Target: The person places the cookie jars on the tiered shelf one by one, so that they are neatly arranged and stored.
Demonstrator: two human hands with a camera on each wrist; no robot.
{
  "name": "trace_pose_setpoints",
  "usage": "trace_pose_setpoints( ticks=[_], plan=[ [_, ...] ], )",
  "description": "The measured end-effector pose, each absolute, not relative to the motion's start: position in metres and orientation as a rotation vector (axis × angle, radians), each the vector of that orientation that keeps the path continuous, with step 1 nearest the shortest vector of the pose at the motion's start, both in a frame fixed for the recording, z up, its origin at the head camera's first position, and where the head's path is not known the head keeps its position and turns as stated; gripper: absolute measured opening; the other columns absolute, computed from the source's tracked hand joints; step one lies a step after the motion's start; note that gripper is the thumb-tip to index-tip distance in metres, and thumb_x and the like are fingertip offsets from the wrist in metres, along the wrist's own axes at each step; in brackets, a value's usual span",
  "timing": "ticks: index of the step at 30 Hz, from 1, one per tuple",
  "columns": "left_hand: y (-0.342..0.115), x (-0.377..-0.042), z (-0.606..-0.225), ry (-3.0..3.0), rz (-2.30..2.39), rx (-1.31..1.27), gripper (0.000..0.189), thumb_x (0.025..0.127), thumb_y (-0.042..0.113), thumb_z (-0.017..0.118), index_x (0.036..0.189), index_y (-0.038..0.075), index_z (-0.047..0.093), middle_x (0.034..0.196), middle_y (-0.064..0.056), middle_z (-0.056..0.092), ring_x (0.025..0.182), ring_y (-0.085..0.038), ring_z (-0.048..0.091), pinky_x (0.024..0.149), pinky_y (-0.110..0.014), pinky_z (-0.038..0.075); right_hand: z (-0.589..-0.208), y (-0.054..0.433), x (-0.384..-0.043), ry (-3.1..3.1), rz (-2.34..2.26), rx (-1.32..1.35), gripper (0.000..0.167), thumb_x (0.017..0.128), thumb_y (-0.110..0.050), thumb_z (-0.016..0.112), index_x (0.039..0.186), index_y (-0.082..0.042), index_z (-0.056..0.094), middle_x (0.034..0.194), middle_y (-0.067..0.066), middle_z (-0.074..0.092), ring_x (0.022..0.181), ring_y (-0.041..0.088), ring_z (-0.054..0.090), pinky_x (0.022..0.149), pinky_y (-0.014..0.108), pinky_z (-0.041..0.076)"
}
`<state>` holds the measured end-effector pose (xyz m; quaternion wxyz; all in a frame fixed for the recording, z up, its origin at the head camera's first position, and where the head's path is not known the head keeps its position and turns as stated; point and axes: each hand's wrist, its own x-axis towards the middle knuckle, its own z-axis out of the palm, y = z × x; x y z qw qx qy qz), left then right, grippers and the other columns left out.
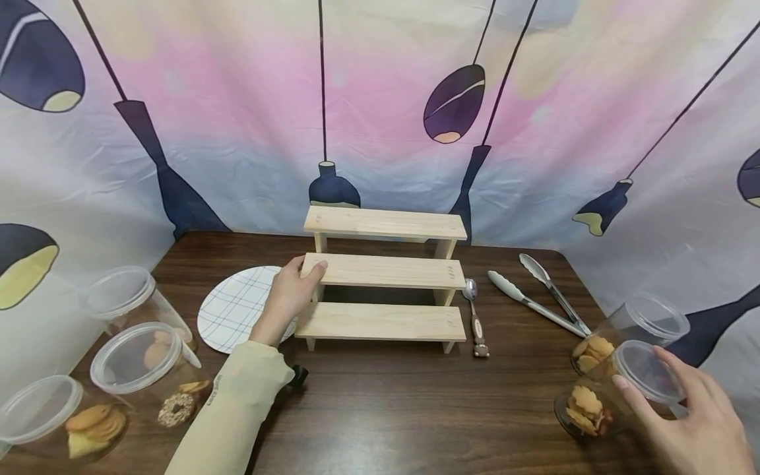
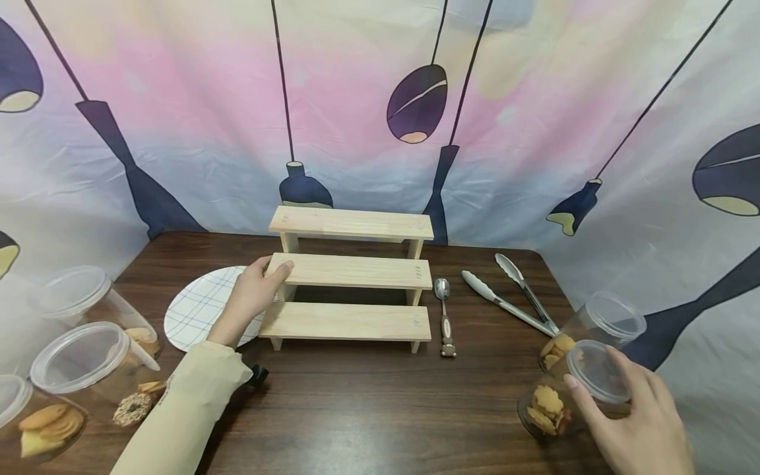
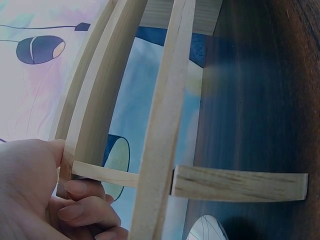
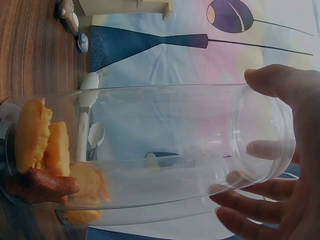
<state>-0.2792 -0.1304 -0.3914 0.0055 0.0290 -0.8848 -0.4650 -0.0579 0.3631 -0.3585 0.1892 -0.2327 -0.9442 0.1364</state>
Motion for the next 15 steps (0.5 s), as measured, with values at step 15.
trace_pose_setpoints(
  ticks=[15],
  plan=[
    [-0.13,-0.277,-0.391,-2.766,-1.482,0.105,0.08,0.1,0.058,0.046,0.156,0.004,0.029,0.151,-0.021,0.043,0.136,-0.039,0.044,0.11,-0.056,0.037,-0.336,0.354,-0.083,-2.456,0.416,-0.322,0.071,0.083,-0.038,0.08,0.139,-0.002,0.056,0.123,0.034,0.055,0.102,0.046,0.049,0.079,0.058,0.037]
  ],
)
